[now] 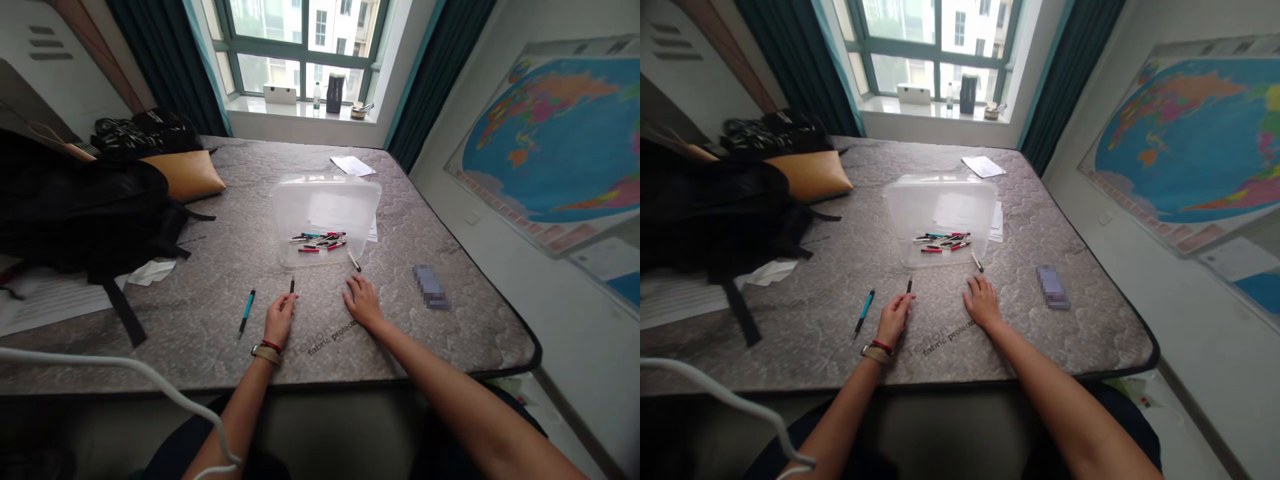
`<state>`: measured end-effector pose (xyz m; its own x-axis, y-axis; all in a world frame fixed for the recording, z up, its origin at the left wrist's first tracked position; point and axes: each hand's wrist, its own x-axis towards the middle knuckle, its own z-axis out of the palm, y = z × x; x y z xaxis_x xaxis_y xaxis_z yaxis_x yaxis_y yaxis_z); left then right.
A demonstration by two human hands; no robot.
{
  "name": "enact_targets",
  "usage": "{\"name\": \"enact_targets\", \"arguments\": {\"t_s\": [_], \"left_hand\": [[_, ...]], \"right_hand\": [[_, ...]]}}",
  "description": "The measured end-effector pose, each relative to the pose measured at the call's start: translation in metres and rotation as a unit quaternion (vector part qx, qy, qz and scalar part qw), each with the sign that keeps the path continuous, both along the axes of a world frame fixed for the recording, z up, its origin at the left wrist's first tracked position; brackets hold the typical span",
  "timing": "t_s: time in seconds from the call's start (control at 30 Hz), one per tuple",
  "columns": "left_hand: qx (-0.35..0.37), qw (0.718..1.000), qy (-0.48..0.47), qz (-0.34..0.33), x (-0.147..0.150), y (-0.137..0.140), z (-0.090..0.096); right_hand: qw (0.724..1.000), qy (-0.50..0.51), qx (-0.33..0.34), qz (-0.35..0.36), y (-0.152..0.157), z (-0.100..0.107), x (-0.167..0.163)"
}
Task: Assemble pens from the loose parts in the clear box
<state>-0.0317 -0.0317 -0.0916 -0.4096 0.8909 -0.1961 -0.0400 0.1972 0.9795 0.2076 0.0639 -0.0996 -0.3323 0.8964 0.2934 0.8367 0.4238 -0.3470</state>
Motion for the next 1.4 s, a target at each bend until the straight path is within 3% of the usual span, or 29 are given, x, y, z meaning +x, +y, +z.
{"name": "enact_targets", "arguments": {"t_s": [0.17, 0.3, 0.47, 0.57, 0.67, 0.9, 1.13, 1.4], "left_hand": [[-0.007, 0.998, 0.065, -0.01, -0.008, -0.004, -0.001], [-0.008, 0.982, 0.188, -0.014, -0.017, -0.008, 0.003], [0.04, 0.915, 0.401, -0.006, -0.026, -0.015, 0.012], [0.061, 0.875, 0.481, 0.021, -0.03, -0.02, 0.017], [0.085, 0.873, 0.479, 0.014, -0.034, -0.023, 0.017], [0.083, 0.915, 0.393, -0.03, -0.049, -0.021, 0.009], [0.064, 0.912, 0.393, -0.092, -0.05, -0.023, 0.01], [0.014, 0.912, 0.398, -0.098, -0.049, -0.023, 0.012]], "right_hand": [[0.998, -0.047, 0.026, 0.011, 0.004, -0.013, 0.004], [0.999, -0.042, 0.026, 0.001, 0.004, -0.013, 0.003], [0.999, -0.041, 0.029, -0.002, 0.005, -0.013, 0.003], [0.999, -0.04, 0.033, -0.002, 0.004, -0.012, 0.003], [0.999, -0.042, 0.034, -0.002, 0.004, -0.012, 0.003], [0.998, -0.048, 0.038, -0.002, 0.004, -0.012, 0.003], [0.998, -0.053, 0.04, 0.001, 0.004, -0.011, 0.003], [0.998, -0.056, 0.039, -0.001, 0.002, -0.009, 0.001]]}}
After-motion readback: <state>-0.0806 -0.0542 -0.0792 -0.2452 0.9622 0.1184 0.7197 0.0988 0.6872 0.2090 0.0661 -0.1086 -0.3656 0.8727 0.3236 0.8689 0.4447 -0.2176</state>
